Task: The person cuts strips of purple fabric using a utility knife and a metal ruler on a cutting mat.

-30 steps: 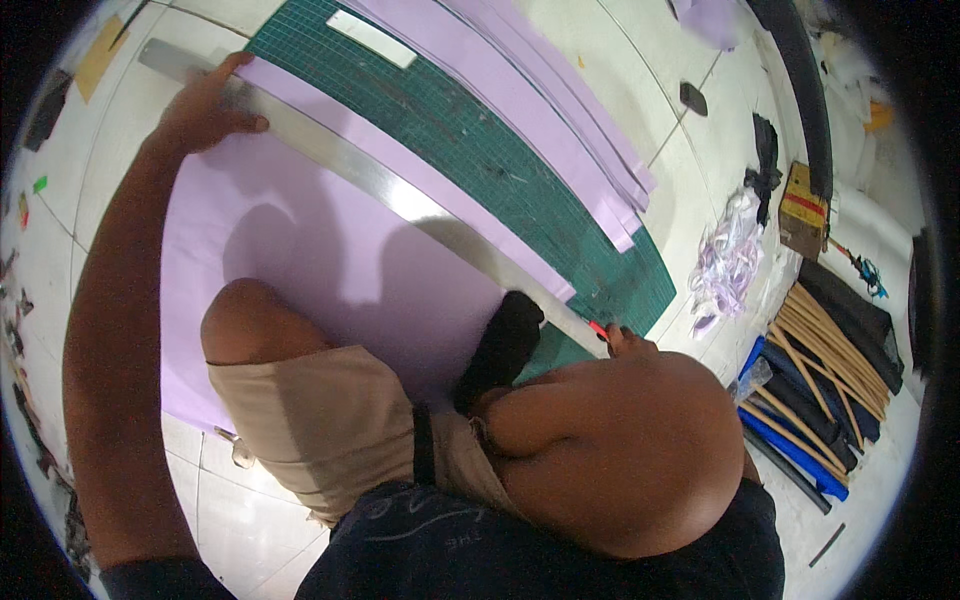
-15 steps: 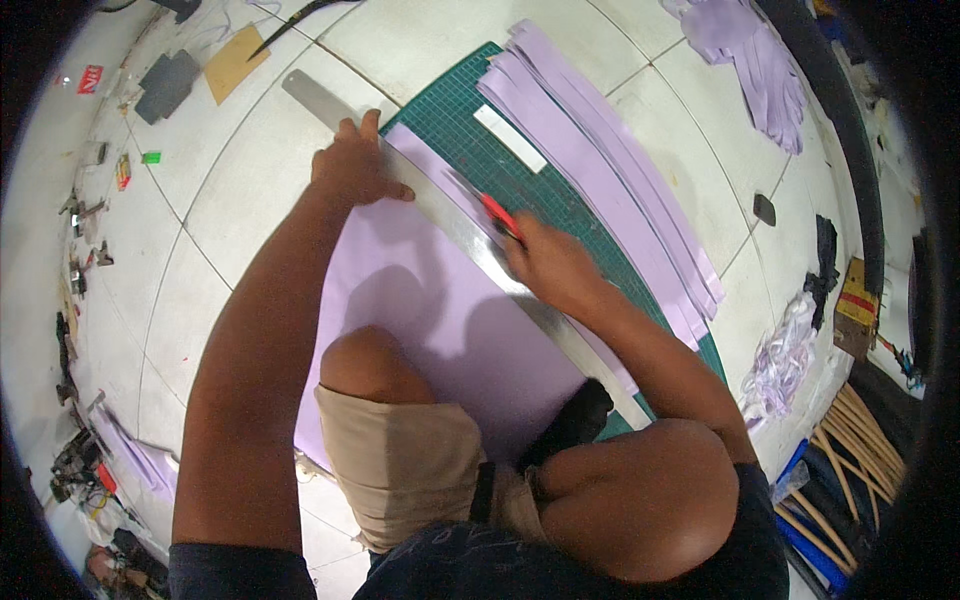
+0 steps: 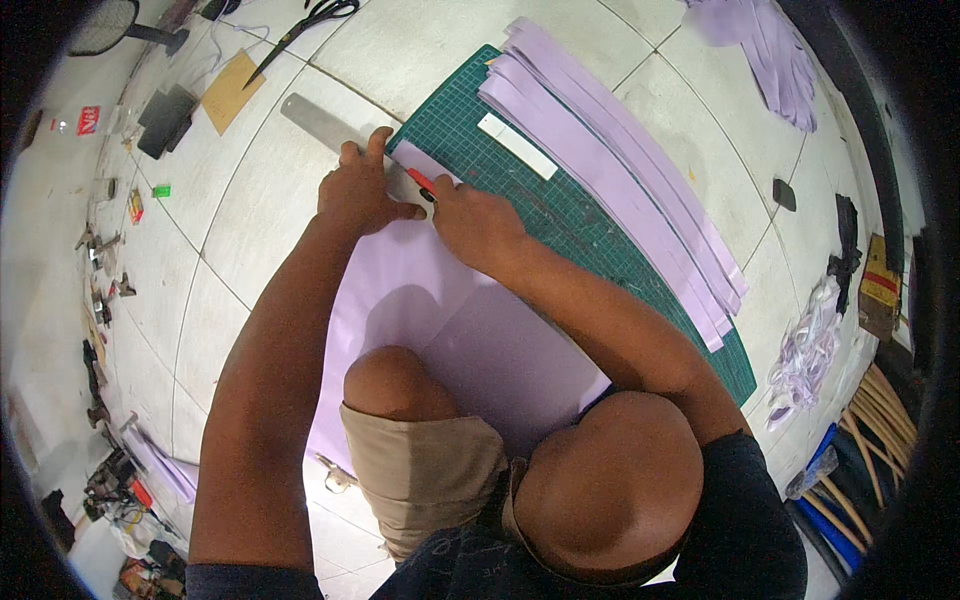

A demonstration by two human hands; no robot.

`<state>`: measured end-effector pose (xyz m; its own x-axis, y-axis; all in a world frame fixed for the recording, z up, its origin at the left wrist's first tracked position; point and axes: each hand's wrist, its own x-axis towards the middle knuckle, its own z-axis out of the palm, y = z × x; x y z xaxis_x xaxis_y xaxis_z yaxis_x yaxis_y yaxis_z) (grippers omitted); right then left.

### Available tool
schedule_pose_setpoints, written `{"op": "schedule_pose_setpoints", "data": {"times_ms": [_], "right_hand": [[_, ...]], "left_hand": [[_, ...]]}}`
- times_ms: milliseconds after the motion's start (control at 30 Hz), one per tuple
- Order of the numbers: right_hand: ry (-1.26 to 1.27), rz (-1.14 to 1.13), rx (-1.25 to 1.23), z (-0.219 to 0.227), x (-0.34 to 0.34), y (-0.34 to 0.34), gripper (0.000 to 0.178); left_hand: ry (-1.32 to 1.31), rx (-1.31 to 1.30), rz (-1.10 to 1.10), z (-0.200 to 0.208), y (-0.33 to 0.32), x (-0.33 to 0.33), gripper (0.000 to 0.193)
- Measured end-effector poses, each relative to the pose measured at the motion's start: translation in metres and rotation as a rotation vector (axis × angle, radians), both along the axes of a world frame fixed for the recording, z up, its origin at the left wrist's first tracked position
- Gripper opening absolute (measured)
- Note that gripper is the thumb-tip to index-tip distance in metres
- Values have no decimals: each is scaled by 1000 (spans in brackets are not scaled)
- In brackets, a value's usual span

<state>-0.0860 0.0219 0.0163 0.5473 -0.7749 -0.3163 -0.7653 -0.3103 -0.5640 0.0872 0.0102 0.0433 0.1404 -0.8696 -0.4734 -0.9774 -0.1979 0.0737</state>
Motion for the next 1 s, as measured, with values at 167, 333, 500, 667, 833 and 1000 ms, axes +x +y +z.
{"op": "schedule_pose_setpoints", "data": {"times_ms": [167,333,500,667,833,1000], "right_hand": [[-77,27,-65,9,1,-6,21],[-77,79,-10,23,-7,-10,21],[112,69,193,35,-65,16,27],[242,70,291,55,-145,72,33],[508,34,466,66,-254,144,30],[719,5,516,67,-363,234,25]], "left_hand": [[1,-32,-119,-3,3,1,103],[-46,63,-91,4,-5,-3,102],[-53,60,-98,-1,-9,-8,104],[8,-21,-175,-20,-4,13,103],[60,-73,-228,-31,-5,10,103],[101,-48,-150,-27,-2,18,98]]}}
